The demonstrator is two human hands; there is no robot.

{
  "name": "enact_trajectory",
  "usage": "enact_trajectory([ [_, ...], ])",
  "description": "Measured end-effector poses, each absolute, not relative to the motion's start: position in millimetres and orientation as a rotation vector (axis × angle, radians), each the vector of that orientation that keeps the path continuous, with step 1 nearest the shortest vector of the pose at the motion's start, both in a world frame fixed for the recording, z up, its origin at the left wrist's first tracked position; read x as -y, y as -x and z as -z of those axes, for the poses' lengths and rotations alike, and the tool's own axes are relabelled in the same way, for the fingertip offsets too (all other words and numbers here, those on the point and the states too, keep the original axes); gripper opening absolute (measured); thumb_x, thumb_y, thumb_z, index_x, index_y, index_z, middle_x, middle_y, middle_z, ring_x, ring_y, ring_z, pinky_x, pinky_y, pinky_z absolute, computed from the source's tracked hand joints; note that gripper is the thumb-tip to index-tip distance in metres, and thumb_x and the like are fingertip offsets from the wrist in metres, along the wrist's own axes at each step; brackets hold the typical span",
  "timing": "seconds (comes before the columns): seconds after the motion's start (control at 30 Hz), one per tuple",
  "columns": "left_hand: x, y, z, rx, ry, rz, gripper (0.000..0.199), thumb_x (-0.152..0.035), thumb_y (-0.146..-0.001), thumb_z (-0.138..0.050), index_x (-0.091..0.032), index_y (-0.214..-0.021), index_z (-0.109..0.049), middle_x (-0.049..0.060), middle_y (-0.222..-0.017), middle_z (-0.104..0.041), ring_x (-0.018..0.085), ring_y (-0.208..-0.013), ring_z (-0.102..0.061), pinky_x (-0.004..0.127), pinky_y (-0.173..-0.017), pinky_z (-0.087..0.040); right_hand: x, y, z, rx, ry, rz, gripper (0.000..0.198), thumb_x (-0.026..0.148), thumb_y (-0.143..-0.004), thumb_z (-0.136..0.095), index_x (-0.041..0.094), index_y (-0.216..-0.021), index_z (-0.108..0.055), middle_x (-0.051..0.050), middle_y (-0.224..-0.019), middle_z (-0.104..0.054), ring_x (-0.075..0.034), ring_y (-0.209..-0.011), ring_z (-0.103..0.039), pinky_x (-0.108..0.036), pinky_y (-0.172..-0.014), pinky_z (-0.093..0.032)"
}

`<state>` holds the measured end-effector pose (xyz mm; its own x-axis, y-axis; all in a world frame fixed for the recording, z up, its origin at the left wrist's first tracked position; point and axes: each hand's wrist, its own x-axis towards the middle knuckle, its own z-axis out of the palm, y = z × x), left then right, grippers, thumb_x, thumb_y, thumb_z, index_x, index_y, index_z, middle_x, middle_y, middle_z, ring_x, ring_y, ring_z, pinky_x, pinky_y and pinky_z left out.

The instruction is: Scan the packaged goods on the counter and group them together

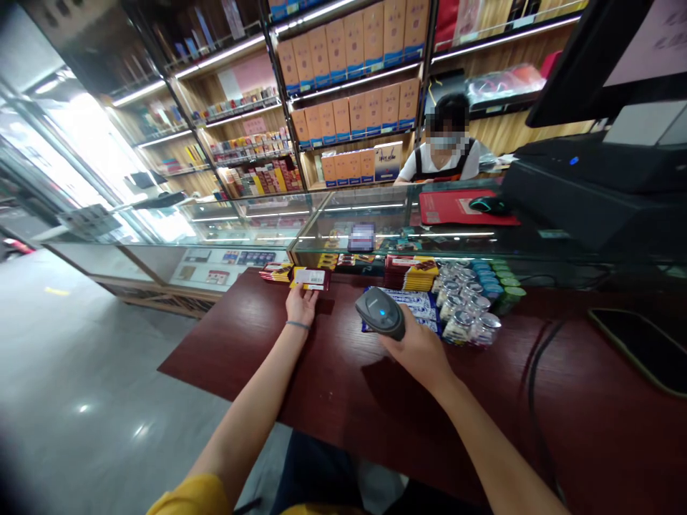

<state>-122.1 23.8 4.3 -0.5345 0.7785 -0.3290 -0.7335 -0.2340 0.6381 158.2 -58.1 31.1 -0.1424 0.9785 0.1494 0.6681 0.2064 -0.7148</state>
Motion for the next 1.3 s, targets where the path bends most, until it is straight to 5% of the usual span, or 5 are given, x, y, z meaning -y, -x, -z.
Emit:
enact_trajectory([
  [0.37, -31, 240, -30, -1.599, -0.722, -2.319, 0.020, -0.029, -0.089, -0.067, -0.019, -0.107, -0.067, 0.005, -0.102, -0.074, 0.016, -0.093, -0.072, 0.027, -0.084, -0.057, 53, -161, -25, 1.817, 1.512, -0.681, 0.056, 0.047, -0.081, -0.065, 0.029, -0.133, -0.055, -0.008, -0.104, -0.078, -0.035, -0.107, -0.072, -0.042, -0.085, -0.054],
  [0.53, -20, 291, -30, -2.143, -1.510, -1.850, 0.025, -0.034, -0.096, -0.061, -0.025, -0.115, -0.075, 0.005, -0.113, -0.078, 0.022, -0.109, -0.071, 0.033, -0.097, -0.053, 52, -163, -19, 1.801, 1.577, -0.667, 0.054, 0.053, -0.082, -0.064, 0.030, -0.130, -0.057, -0.004, -0.082, -0.076, -0.032, -0.075, -0.073, -0.038, -0.065, -0.052],
  [0.73, -17, 315, -32, -2.263, -2.153, -1.111, 0.035, -0.020, -0.098, -0.055, -0.032, -0.126, -0.073, 0.003, -0.131, -0.073, 0.024, -0.123, -0.066, 0.035, -0.105, -0.049, 53, -164, -23, 1.759, 1.558, -0.639, 0.052, 0.050, -0.083, -0.067, 0.028, -0.130, -0.059, -0.006, -0.096, -0.078, -0.031, -0.081, -0.074, -0.036, -0.065, -0.052],
  [1.03, -38, 293, -28, -1.815, -1.717, -1.456, 0.028, -0.003, -0.073, -0.077, -0.031, -0.079, -0.077, 0.006, -0.100, -0.078, 0.022, -0.113, -0.069, 0.033, -0.115, -0.043, 52, -168, -23, 1.815, 1.488, -0.627, 0.049, 0.045, -0.085, -0.065, 0.030, -0.131, -0.058, -0.007, -0.100, -0.078, -0.034, -0.088, -0.075, -0.039, -0.067, -0.055],
  [1.3, -51, 283, -29, -1.729, -1.690, -1.488, 0.021, -0.010, -0.073, -0.080, -0.030, -0.078, -0.074, 0.006, -0.097, -0.077, 0.022, -0.104, -0.069, 0.033, -0.107, -0.049, 54, -169, -22, 1.844, 1.432, -0.553, 0.047, 0.043, -0.087, -0.064, 0.029, -0.131, -0.056, -0.009, -0.104, -0.079, -0.037, -0.108, -0.073, -0.044, -0.088, -0.057],
])
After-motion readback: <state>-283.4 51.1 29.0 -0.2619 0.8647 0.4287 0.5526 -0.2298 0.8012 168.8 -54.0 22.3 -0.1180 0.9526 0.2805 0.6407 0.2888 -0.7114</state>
